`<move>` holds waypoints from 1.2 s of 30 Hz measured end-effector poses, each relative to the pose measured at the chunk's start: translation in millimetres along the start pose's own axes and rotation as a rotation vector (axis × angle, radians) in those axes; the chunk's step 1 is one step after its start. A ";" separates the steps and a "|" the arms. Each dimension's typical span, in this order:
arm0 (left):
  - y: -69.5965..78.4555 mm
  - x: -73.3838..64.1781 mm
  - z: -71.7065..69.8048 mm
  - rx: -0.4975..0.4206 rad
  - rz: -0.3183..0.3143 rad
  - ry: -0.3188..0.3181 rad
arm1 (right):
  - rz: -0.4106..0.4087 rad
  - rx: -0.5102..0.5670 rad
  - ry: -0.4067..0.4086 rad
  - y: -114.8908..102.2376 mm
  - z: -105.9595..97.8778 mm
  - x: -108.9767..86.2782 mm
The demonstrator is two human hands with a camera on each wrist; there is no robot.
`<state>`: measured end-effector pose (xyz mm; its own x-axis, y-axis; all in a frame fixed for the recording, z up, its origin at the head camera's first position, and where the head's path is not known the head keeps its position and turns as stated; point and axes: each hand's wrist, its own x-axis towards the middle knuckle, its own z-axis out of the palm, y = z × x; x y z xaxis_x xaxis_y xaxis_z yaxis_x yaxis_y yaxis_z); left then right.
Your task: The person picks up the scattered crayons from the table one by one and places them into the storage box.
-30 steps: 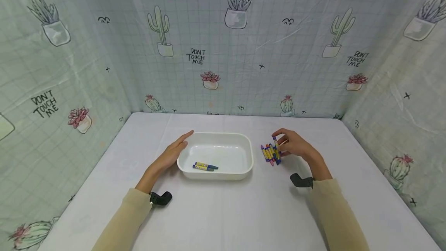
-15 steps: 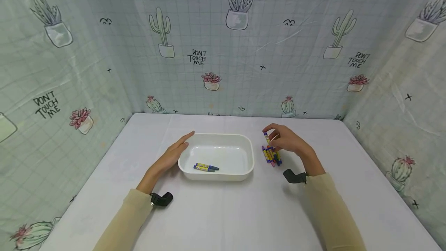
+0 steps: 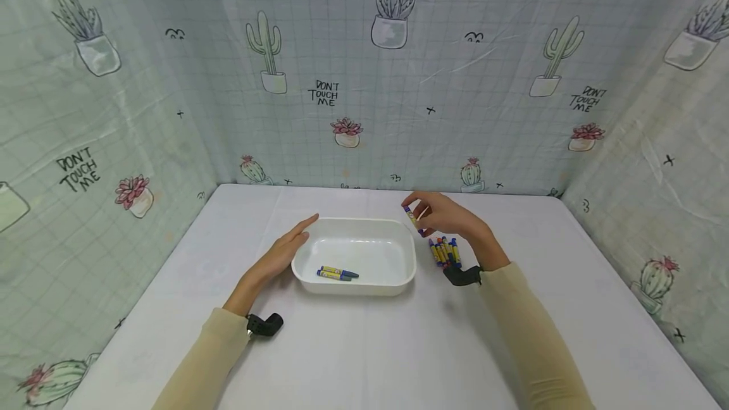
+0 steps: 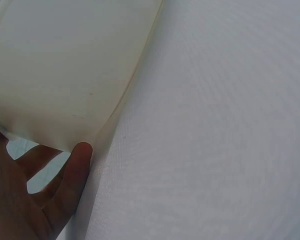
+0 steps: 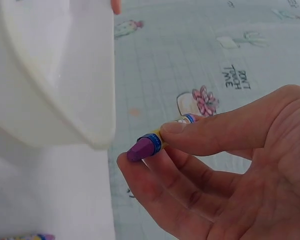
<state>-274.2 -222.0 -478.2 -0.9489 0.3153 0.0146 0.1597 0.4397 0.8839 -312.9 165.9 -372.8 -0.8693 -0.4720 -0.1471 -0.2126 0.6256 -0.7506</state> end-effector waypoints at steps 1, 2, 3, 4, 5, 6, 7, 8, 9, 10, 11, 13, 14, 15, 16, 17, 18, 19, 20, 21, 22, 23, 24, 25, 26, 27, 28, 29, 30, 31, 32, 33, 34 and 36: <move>0.3 -0.1 -0.1 -0.001 0.002 0.001 | -0.004 -0.001 -0.012 -4.0 0.7 1.6; 0.7 -0.2 -0.1 -0.003 0.002 0.002 | -0.007 -0.002 -0.024 -7.6 1.5 3.4; 1.0 -0.1 0.0 -0.004 0.004 0.003 | -0.012 -0.005 -0.036 -11.6 2.4 4.9; 1.1 0.0 0.1 -0.005 0.004 0.003 | -0.018 -0.010 -0.048 -15.0 3.4 6.5; 1.1 0.2 0.1 -0.006 0.003 0.004 | -0.025 -0.018 -0.060 -18.4 4.5 8.1; 1.0 0.6 0.2 -0.005 0.001 0.005 | -0.032 -0.028 -0.073 -21.7 5.6 9.7; 0.7 0.8 0.3 -0.005 0.001 0.004 | -0.041 -0.041 -0.085 -24.4 6.9 11.7; 0.4 1.2 0.4 -0.005 -0.001 0.004 | -0.050 -0.055 -0.097 -27.1 8.1 13.5; -0.4 1.8 0.4 -0.004 -0.002 0.005 | -0.058 -0.068 -0.109 -29.9 9.3 15.0; -0.8 2.1 0.4 -0.006 -0.004 0.008 | -0.061 -0.078 -0.121 -32.2 10.6 16.9; -1.5 2.6 0.4 -0.005 -0.004 0.008 | -0.064 -0.089 -0.133 -34.8 11.8 18.4; -2.4 3.2 0.4 -0.004 -0.001 0.008 | -0.069 -0.104 -0.158 -39.2 14.5 21.7; -2.7 3.4 0.4 -0.003 -0.001 0.009 | -0.072 -0.110 -0.170 -41.5 15.9 23.2; -3.1 3.8 0.3 -0.001 0.000 0.012 | -0.075 -0.112 -0.183 -43.5 17.3 24.6; -3.0 3.9 0.4 0.000 -0.001 0.011 | -0.079 -0.115 -0.196 -45.1 19.0 26.1; -3.1 4.1 0.4 0.002 -0.001 0.009 | -0.085 -0.118 -0.210 -46.1 20.8 28.1; -3.0 4.0 0.3 0.001 -0.001 0.010 | -0.089 -0.118 -0.224 -47.3 22.7 30.0; -2.8 4.0 0.4 0.000 -0.001 0.009 | -0.095 -0.122 -0.237 -48.4 24.6 31.8; -2.7 4.0 0.3 0.001 -0.001 0.008 | -0.099 -0.120 -0.250 -48.8 26.6 34.1; -2.7 4.1 0.4 0.000 -0.002 0.007 | -0.103 -0.120 -0.261 -49.4 28.5 36.2; -1.9 3.9 0.5 -0.002 -0.001 0.005 | -0.108 -0.124 -0.271 -50.1 30.7 38.5; -1.7 4.0 0.6 -0.005 -0.003 0.005 | -0.111 -0.128 -0.280 -50.8 32.7 40.8; -1.6 4.0 0.7 -0.005 -0.003 0.004 | -0.114 -0.133 -0.291 -51.5 34.8 43.1; -1.5 4.1 0.7 -0.006 -0.004 0.005 | -0.120 -0.143 -0.303 -51.7 36.9 46.0; -1.4 3.9 0.7 -0.007 -0.005 0.003 | -0.123 -0.146 -0.316 -51.8 39.1 48.9; -1.0 3.8 0.9 -0.008 -0.009 0.004 | -0.127 -0.154 -0.331 -52.5 41.3 51.3; -0.7 3.6 0.9 -0.009 -0.012 0.005 | -0.130 -0.161 -0.347 -52.9 43.8 54.2; -1.1 3.2 0.8 -0.008 -0.016 0.006 | -0.131 -0.166 -0.363 -53.7 46.1 56.7; -1.0 2.8 0.7 -0.009 -0.020 0.007 | -0.130 -0.171 -0.380 -54.0 48.5 59.3; -0.7 2.2 0.7 -0.009 -0.023 0.008 | -0.125 -0.173 -0.396 -54.5 50.9 61.5; -0.6 1.7 0.6 -0.009 -0.027 0.009 | -0.115 -0.174 -0.412 -55.0 53.3 63.6; -0.8 1.4 0.6 -0.010 -0.029 0.010 | -0.104 -0.175 -0.427 -55.1 55.9 65.7; 2.2 0.3 0.8 -0.013 -0.036 0.010 | -0.088 -0.173 -0.444 -54.9 58.4 68.0; 2.4 0.2 1.2 -0.012 -0.040 0.009 | -0.059 -0.170 -0.475 -53.1 63.6 71.9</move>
<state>-273.6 -219.9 -476.6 -0.9569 0.2901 -0.0166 0.1184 0.4412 0.8896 -335.7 59.2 -384.6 -0.5626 -0.7156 -0.4140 -0.3598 0.6628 -0.6567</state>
